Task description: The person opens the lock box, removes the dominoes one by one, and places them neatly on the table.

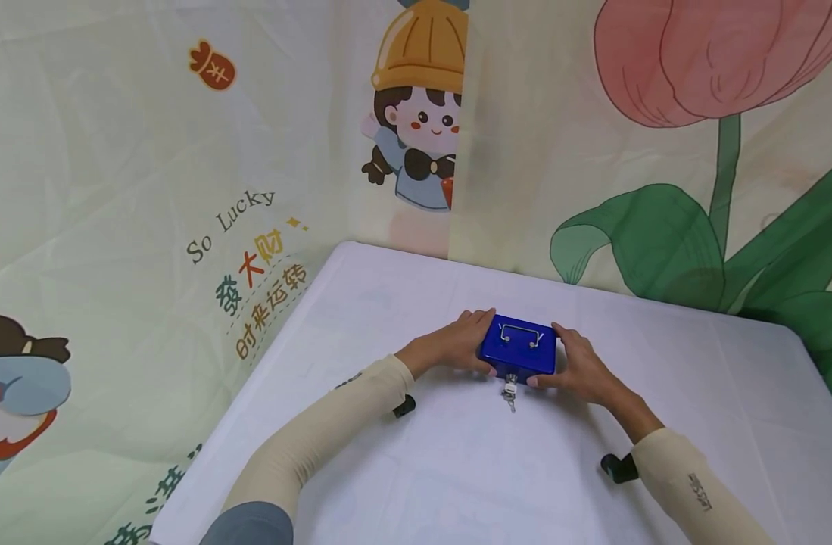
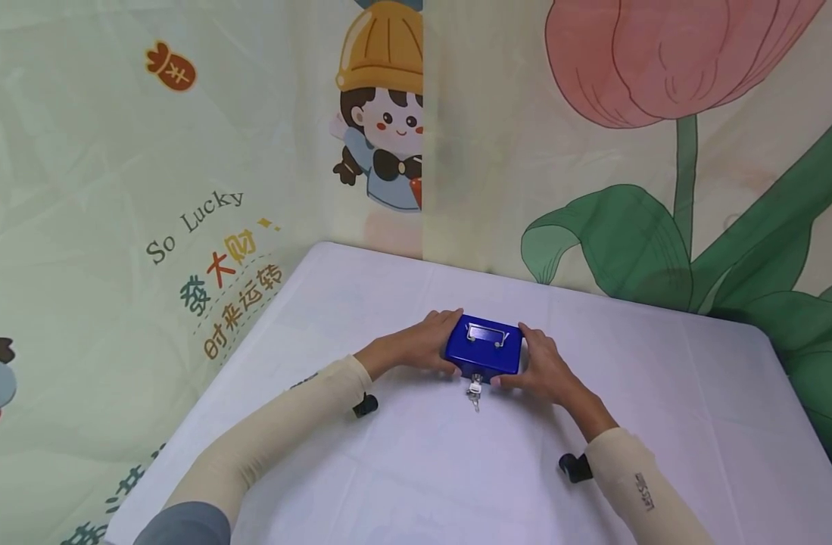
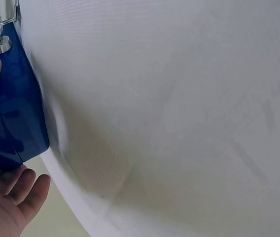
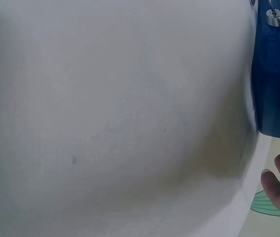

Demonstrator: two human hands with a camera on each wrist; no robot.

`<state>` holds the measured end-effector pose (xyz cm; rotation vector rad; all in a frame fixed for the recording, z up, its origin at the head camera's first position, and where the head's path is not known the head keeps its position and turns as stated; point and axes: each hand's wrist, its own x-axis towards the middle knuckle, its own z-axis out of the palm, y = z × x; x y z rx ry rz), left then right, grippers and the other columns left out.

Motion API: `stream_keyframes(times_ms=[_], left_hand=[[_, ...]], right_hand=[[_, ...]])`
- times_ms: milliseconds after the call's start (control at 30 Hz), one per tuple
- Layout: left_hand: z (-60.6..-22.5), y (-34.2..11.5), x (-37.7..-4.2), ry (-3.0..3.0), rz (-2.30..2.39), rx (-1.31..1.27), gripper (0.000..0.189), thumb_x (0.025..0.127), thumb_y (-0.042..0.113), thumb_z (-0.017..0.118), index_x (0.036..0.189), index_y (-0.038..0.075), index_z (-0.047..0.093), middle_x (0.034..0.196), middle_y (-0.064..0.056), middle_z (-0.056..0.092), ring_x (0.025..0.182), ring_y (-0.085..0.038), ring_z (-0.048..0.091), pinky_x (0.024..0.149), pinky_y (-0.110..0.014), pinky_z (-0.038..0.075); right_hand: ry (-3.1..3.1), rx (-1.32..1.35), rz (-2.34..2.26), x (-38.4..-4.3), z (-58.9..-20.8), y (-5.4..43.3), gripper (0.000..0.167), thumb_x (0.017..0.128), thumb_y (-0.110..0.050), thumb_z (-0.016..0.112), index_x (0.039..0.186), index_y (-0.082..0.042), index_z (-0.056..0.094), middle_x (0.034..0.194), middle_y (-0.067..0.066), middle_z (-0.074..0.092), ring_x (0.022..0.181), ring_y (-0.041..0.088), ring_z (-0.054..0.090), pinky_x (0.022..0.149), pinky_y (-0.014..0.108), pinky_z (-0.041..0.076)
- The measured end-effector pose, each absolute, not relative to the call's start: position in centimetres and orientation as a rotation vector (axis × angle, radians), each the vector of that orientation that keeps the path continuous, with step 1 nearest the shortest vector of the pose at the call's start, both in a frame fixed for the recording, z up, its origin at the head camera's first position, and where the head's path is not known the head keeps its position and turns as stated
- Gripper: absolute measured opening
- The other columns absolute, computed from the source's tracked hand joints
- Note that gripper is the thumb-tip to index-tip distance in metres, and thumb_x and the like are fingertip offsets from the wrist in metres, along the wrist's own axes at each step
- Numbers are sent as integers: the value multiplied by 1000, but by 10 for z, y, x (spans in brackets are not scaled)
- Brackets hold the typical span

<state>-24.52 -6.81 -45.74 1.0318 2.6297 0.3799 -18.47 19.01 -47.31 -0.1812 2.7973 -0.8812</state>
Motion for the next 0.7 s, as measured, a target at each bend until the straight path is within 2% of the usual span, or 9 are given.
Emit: stream_keyframes(times_ms=[700], left_hand=[[-461,-69,-244,2613,397,1053,118,81,55,78,161,4,8,163,-13,27,146,-27,31,121,-39,28]], right_hand=[[2801,-208,-896,-175,-475,194,117,76,-50,85,158,-1,17,158,28,27,144,50,25,110,69,29]])
